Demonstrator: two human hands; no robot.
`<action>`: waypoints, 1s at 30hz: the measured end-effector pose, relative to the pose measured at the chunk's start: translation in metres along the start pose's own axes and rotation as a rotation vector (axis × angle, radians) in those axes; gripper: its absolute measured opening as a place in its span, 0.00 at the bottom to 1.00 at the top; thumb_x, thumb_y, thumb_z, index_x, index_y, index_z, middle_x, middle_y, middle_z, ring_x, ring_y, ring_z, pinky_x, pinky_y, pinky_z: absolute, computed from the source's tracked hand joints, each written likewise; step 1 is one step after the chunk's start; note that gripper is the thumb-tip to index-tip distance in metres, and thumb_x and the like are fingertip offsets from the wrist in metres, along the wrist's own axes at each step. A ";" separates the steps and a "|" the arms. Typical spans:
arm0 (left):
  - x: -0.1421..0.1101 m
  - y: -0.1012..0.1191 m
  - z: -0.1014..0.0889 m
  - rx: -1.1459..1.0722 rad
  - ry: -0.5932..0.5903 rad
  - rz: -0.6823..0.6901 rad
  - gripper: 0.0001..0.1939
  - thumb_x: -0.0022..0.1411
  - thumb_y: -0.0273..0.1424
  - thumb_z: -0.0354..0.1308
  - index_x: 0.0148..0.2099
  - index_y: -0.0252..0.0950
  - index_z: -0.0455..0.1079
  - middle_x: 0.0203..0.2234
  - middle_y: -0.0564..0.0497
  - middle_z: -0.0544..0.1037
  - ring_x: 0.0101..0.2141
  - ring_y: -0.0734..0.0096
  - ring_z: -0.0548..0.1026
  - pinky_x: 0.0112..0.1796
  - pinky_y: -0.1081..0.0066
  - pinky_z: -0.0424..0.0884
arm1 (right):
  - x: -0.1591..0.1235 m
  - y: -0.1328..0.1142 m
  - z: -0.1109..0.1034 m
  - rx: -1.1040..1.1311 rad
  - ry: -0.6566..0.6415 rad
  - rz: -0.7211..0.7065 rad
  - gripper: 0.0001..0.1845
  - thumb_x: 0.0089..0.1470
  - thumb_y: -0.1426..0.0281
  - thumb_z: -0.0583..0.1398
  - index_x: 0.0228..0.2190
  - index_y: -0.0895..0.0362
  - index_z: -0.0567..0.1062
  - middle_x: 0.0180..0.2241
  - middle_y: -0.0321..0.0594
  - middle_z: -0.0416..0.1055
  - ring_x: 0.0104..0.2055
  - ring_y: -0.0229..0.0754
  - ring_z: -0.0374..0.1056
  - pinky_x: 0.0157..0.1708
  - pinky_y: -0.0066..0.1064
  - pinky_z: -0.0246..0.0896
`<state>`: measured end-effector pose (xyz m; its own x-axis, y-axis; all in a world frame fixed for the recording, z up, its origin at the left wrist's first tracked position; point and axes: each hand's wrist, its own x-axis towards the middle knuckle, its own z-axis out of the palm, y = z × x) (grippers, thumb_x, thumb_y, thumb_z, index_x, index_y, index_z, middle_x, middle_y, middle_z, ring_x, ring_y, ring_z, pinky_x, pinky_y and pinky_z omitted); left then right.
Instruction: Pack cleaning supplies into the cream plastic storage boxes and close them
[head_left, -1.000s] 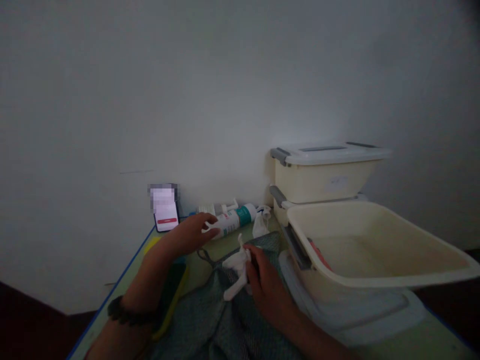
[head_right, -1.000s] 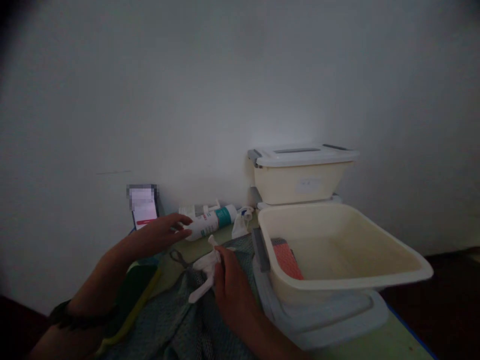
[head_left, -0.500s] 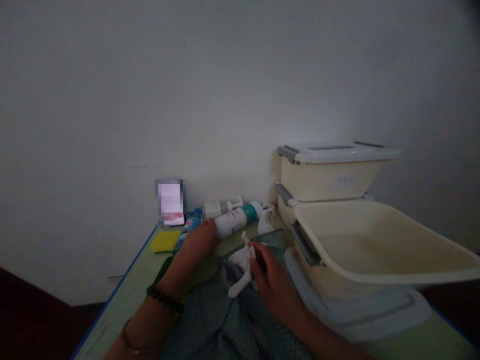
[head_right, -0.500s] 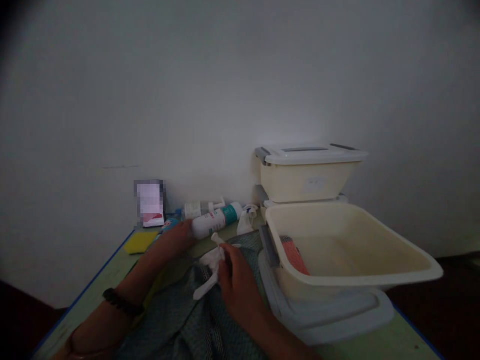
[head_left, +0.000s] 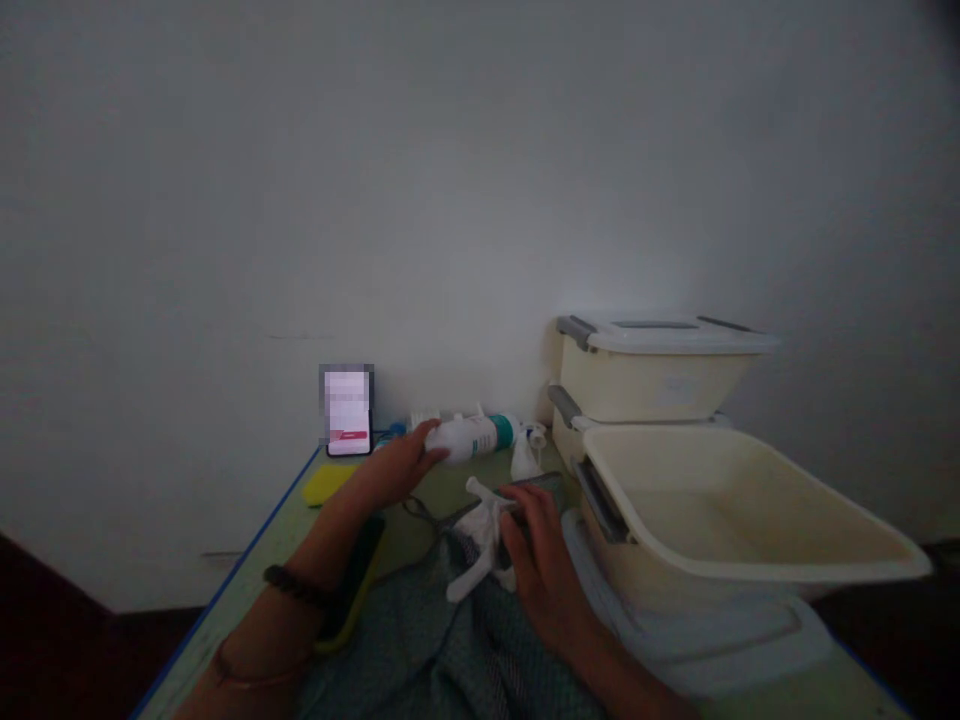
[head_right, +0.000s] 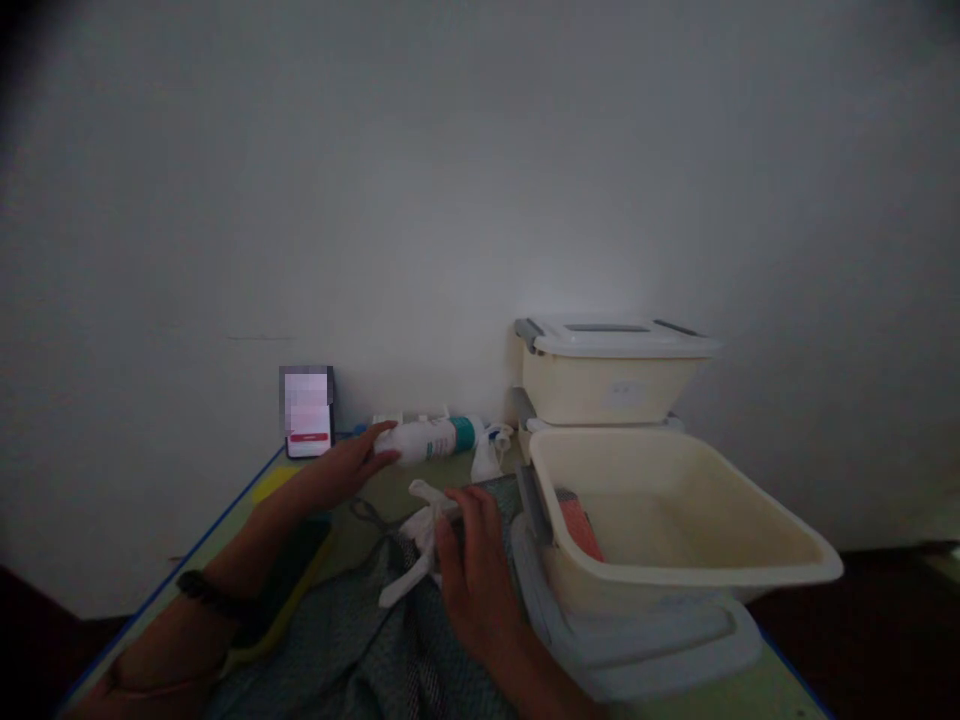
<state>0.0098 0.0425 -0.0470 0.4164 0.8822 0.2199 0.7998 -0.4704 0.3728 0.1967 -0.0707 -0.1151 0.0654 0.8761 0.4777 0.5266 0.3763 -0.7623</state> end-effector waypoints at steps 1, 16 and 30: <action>0.000 0.001 -0.004 -0.015 0.046 0.003 0.25 0.64 0.42 0.42 0.57 0.33 0.60 0.34 0.40 0.79 0.34 0.56 0.77 0.35 0.64 0.68 | 0.000 -0.002 0.000 -0.023 0.003 -0.014 0.17 0.60 0.66 0.48 0.50 0.55 0.62 0.51 0.48 0.58 0.56 0.45 0.55 0.56 0.46 0.52; -0.003 0.022 -0.033 -0.377 0.547 0.012 0.16 0.59 0.38 0.51 0.45 0.34 0.67 0.33 0.48 0.71 0.32 0.67 0.69 0.36 0.67 0.67 | 0.078 0.002 0.063 0.097 -0.166 0.020 0.38 0.35 0.61 0.68 0.48 0.57 0.63 0.44 0.46 0.72 0.45 0.48 0.69 0.42 0.40 0.65; 0.008 0.004 -0.006 -1.079 0.810 -0.343 0.25 0.51 0.49 0.55 0.34 0.29 0.71 0.22 0.51 0.71 0.22 0.73 0.69 0.24 0.73 0.66 | 0.065 0.013 0.071 0.152 -0.055 0.023 0.38 0.34 0.56 0.68 0.46 0.59 0.66 0.44 0.48 0.67 0.47 0.51 0.64 0.48 0.45 0.58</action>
<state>0.0141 0.0478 -0.0377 -0.3907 0.8724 0.2939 -0.0697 -0.3464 0.9355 0.1480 0.0127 -0.1252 0.0273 0.8987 0.4378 0.3912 0.3934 -0.8320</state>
